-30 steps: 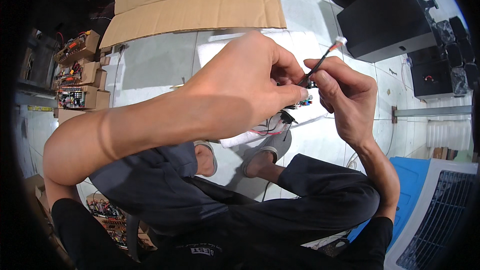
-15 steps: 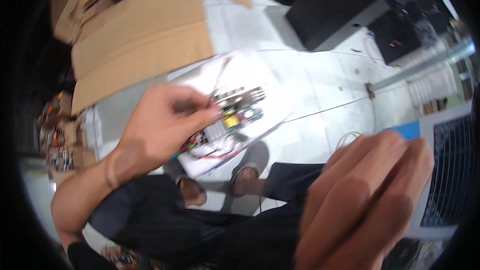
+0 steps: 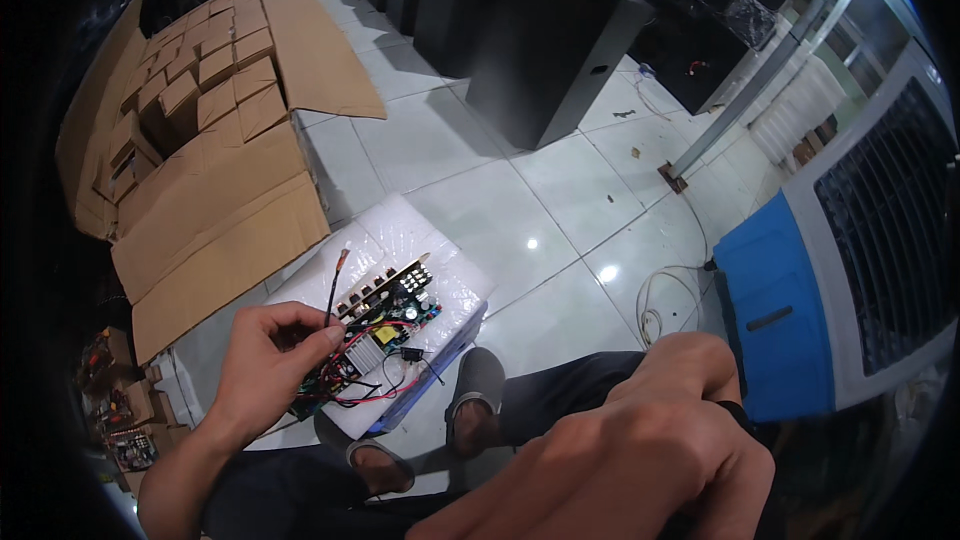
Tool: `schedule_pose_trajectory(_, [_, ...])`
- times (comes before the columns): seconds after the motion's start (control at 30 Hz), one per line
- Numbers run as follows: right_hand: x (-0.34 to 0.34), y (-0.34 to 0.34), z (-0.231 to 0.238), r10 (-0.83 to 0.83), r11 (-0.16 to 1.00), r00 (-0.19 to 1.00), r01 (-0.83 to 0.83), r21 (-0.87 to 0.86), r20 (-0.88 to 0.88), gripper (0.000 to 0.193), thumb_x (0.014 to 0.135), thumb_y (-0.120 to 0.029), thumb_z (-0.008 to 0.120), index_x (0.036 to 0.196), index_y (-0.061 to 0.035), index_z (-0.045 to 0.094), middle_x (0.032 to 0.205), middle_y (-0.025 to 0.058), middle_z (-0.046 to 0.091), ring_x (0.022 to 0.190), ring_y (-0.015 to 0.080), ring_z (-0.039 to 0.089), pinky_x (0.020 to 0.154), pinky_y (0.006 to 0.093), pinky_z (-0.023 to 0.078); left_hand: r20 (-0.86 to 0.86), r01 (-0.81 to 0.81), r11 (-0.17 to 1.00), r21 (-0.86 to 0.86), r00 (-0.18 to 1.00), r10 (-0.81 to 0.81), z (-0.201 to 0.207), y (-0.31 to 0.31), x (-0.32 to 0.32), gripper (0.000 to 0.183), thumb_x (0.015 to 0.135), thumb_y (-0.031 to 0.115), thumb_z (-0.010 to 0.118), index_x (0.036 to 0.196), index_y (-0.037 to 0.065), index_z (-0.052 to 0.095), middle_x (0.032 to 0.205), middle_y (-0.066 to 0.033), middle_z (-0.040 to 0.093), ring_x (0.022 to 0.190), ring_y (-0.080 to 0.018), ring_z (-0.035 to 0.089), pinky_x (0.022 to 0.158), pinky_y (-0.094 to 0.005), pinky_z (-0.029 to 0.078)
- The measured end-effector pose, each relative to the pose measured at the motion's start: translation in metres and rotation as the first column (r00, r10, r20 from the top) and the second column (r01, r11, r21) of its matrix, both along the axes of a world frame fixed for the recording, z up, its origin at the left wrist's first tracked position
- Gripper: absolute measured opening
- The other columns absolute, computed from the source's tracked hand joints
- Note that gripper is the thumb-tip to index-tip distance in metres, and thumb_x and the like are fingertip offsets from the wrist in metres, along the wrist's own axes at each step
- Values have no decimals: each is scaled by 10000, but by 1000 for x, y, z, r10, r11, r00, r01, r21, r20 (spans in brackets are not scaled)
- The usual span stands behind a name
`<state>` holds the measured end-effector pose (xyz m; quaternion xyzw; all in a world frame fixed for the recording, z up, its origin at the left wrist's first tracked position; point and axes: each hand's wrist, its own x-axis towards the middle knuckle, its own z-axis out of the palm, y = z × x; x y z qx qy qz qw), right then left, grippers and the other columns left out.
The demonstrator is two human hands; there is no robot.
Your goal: The person uses a hot glue gun to apply glue to a wire and then connects the wire to a circuit board. They then place the circuit board into a plastic bag and put it into a cardboard box.
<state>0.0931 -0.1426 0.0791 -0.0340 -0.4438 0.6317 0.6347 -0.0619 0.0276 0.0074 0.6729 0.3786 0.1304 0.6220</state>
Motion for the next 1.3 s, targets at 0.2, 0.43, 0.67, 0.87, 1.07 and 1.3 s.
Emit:
schedule_pose_trajectory(0.2, [-5,2,-5,-13,992,997,22,122,-71,371,830,-174,753,952,156,631,912,210,676,659,202,603,556,324,462,32,-2,999,52,999,1,-7,0,-1,155,903,87,700,949,-60,717,792,-49,702,705,-55,616,646,-218,488])
schedule_pose_trajectory(0.43, [-8,-15,-4,0,999,994,-5,-42,-112,358,851,-180,730,936,153,629,890,217,664,645,205,595,535,314,441,25,-16,1000,22,1000,15,-5,1,-3,125,897,74,693,934,-46,692,819,-63,706,731,-84,635,692,-232,500])
schedule_pose_trajectory(0.67, [-6,-4,0,-44,998,994,48,34,-102,379,869,-208,730,940,151,632,889,221,658,662,221,601,550,322,445,48,-3,1000,24,999,2,-6,0,0,137,904,71,700,945,-58,720,787,-43,703,695,-46,607,632,-211,477])
schedule_pose_trajectory(0.87, [-8,1,6,-54,997,992,59,41,-113,398,885,-233,730,943,149,636,887,224,653,677,235,606,563,329,449,54,-13,1000,27,998,12,-5,0,-2,132,902,67,699,939,-58,720,773,-38,697,679,-44,597,621,-209,472])
schedule_pose_trajectory(1.07, [-17,0,6,-124,990,976,134,43,-177,407,907,-246,725,954,149,640,891,222,652,716,253,617,592,334,464,54,-2,999,35,999,1,-7,0,0,138,902,68,700,940,-63,715,770,-42,696,680,-46,601,619,-212,474])
schedule_pose_trajectory(1.3, [-14,8,2,-116,982,982,136,129,-149,376,915,-217,718,960,149,645,886,216,657,729,251,622,596,331,472,50,-10,1000,28,999,9,-4,0,-2,146,905,73,698,947,-66,712,769,-45,696,682,-48,607,619,-210,481])
